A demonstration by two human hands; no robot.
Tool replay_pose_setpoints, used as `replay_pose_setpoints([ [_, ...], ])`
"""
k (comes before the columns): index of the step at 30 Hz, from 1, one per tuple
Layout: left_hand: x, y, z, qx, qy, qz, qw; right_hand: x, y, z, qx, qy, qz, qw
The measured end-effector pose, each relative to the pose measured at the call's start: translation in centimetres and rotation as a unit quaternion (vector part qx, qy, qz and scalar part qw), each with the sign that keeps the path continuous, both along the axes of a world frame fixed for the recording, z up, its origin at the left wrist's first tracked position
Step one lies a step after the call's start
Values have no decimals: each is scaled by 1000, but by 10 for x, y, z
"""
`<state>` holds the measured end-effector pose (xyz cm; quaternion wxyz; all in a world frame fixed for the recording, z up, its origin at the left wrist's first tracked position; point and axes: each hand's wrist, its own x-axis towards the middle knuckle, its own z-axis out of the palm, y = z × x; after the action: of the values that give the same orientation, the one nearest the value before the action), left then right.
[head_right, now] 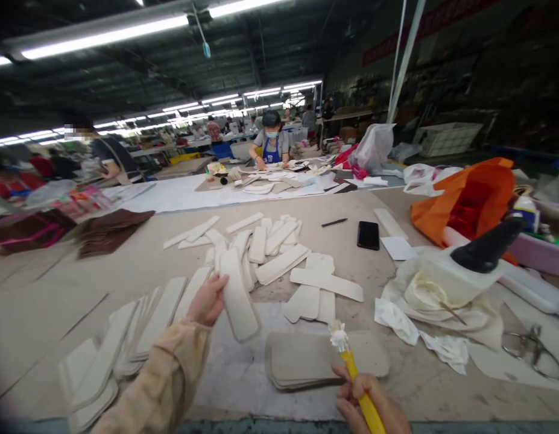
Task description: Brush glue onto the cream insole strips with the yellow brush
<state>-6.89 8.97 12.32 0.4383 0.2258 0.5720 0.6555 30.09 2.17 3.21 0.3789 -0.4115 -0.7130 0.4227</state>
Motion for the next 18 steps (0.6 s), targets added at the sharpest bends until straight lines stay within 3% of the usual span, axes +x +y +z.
replay_pose_setpoints([
  [4,-51,42,28,-40,160,62,984,26,-2,-4,-30,49,-80,995],
  [7,-56,51,24,-51,289,84,952,40,2,-3,-22,56,-150,987],
  [9,-35,35,4,-38,347,33,936,46,6,-1,-11,68,-187,980],
  [11,-2,4,-25,-17,387,-59,920,50,10,2,-11,84,-210,974],
  [12,16,-14,-41,18,448,-141,882,51,12,4,-16,92,-219,971],
  [14,49,-51,-73,73,509,-241,823,51,15,10,-39,110,-236,965],
  [18,88,-97,-114,80,531,-299,789,43,18,20,-108,126,-241,956],
])
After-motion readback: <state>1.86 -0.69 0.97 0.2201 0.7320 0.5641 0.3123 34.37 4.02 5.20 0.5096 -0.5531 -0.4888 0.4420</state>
